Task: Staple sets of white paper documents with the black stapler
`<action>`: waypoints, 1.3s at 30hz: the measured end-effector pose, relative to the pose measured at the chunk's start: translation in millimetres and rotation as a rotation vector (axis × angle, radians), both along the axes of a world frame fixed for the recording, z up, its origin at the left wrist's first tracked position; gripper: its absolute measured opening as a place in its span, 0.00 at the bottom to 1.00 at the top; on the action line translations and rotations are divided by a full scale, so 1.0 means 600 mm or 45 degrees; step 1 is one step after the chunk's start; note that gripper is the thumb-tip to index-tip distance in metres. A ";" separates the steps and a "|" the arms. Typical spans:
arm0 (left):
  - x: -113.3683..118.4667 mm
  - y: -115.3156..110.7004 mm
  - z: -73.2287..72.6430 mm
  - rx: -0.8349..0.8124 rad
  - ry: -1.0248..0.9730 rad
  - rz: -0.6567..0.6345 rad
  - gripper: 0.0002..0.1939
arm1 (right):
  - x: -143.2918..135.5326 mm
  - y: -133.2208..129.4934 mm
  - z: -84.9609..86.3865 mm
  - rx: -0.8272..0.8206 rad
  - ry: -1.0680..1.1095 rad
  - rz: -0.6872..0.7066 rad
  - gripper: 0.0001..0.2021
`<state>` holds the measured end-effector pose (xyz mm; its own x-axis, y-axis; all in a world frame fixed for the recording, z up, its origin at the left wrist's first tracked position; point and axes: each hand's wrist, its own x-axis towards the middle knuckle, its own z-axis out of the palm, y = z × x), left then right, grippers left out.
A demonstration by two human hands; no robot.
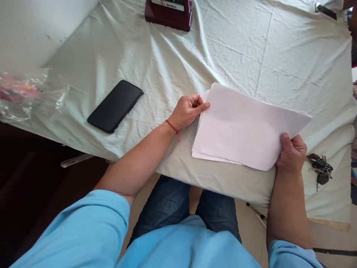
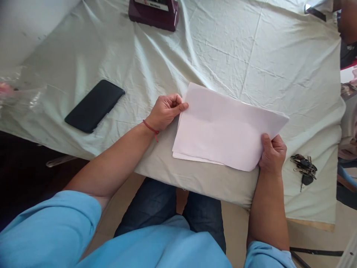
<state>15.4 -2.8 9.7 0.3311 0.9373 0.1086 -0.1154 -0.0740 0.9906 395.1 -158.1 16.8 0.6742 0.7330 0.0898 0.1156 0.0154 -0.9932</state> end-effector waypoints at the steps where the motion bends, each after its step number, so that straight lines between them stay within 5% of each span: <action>1: 0.001 0.000 0.001 0.011 0.000 0.014 0.42 | -0.003 -0.001 0.000 -0.024 -0.006 0.031 0.26; 10: 0.000 -0.005 -0.002 0.019 0.065 -0.238 0.38 | 0.008 0.006 -0.008 0.028 -0.077 -0.150 0.25; 18: -0.002 -0.009 0.011 0.087 0.145 -0.136 0.46 | -0.003 0.008 -0.007 0.032 -0.017 -0.102 0.25; 27: 0.006 -0.002 -0.008 0.060 0.072 -0.205 0.38 | -0.001 0.010 -0.008 0.065 -0.048 -0.119 0.25; 34: 0.000 -0.006 0.001 0.112 0.143 -0.198 0.46 | 0.007 0.011 -0.015 0.049 -0.050 -0.145 0.28; 39: -0.002 -0.004 0.003 0.126 0.161 -0.345 0.33 | 0.013 0.014 -0.018 0.123 -0.041 -0.180 0.31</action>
